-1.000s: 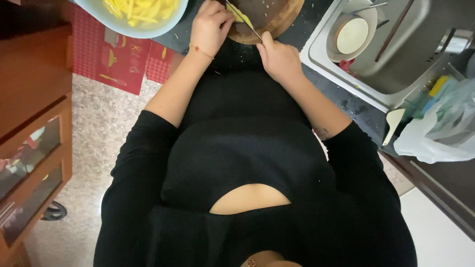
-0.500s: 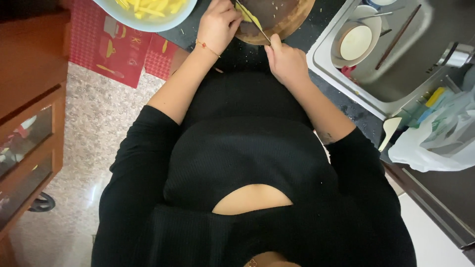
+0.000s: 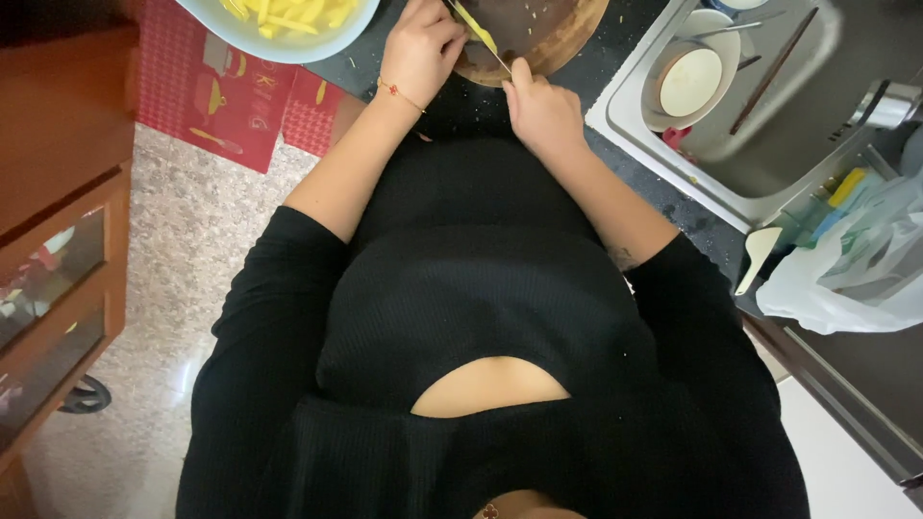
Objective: The person is slicing peeled potatoes into thin strips on a wooden cutting board in a kitchen.
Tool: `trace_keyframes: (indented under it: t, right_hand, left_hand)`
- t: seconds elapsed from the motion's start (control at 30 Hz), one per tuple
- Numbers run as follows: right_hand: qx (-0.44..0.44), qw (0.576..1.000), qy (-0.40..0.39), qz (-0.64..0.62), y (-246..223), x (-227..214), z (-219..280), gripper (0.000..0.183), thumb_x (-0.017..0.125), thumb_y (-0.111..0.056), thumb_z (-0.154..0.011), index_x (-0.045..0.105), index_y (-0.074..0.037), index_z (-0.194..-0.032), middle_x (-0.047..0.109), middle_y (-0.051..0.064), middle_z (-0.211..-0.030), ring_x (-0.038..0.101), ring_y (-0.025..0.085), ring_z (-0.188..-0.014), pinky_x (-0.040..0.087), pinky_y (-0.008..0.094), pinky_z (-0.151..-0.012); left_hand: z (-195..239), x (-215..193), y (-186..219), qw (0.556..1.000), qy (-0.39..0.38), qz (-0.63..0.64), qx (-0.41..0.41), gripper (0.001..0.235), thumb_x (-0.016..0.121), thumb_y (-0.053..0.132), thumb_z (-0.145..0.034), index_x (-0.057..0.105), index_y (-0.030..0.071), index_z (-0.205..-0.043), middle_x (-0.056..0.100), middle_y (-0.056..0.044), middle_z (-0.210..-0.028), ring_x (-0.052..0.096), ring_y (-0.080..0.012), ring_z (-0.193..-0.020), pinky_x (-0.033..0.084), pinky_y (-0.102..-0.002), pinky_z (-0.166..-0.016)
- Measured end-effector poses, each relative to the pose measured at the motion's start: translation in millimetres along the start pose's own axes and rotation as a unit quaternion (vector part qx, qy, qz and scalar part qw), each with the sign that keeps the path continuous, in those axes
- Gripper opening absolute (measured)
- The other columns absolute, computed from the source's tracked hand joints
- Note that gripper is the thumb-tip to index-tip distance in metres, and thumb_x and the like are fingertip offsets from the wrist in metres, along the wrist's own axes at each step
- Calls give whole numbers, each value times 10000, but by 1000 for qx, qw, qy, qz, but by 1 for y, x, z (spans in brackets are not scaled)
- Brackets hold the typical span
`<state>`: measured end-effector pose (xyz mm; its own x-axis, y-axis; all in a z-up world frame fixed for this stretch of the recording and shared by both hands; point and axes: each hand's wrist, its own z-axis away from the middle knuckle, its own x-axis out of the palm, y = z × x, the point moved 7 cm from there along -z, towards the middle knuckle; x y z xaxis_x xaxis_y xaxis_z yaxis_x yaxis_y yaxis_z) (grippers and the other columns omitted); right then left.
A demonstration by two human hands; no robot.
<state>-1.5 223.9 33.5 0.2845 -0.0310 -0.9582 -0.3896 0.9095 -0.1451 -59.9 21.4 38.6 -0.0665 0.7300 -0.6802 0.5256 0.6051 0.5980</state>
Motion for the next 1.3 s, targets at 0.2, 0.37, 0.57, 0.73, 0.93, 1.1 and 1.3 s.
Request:
trace_keyframes:
  t: [0.2,0.37,0.57,0.73,0.93,1.1,1.3]
  right_hand:
    - [6,999,37,29,3,-29,0,256,519,-370,-1209,530,-115,-1225,650,-2,-755,599,220,-456,434,363,-353]
    - [1,991,117,65,15,-79,0,235,640,-384,-1164,579,-158,-1182,668,-35,-804,611,166,-518,422,326,-410]
    - [-84,979,182,39,-20,-156,-38,242,744,-291,-1106,585,-124,-1180,642,61,-1000,664,283,-659,530,371,-583]
    - [-130,969,205,46,-72,-183,-86,268,796,-214,-1009,647,-130,-1217,598,63,-1070,674,300,-885,569,420,-777]
    - [-90,991,95,-41,-92,-167,-114,288,790,-239,-1082,731,-131,-1342,688,105,-1261,751,312,-1070,630,444,-900]
    - [-144,978,111,-100,-104,-176,-120,203,787,-218,-1021,736,-105,-1181,648,81,-1059,720,372,-854,585,499,-652]
    - [-141,979,53,-140,-94,-183,-115,108,698,-241,-1005,705,-142,-1047,637,77,-979,690,390,-775,534,550,-560]
  left_hand:
    - [-1,2,2,999,-25,-35,16,159,799,57,-1027,721,63,-889,586,-69,-997,598,-275,-979,606,-371,-768]
    - [-22,3,13,997,-43,-38,57,200,698,-86,-974,693,10,-1150,648,-139,-1272,634,-374,-1150,656,-453,-824]
    - [-12,37,2,984,-95,-148,35,129,743,87,-938,728,8,-1039,708,-162,-1087,603,-337,-978,494,-442,-773]
    - [-12,1,27,992,-105,-15,-73,146,611,168,-1083,599,25,-1054,577,-168,-1030,598,-391,-931,554,-510,-751]
    - [-13,-152,5,970,102,-189,-115,152,664,-58,-960,579,29,-1052,613,-137,-978,598,-280,-837,522,-386,-691]
    - [-10,-152,-21,969,-49,-235,-65,554,523,407,-1110,493,182,-1615,475,-216,-1574,492,-441,-1396,443,-622,-1094]
    - [-27,-151,-39,973,-136,-168,-83,919,155,874,-1113,440,270,-1744,483,-290,-1607,419,-539,-1456,200,-754,-1108]
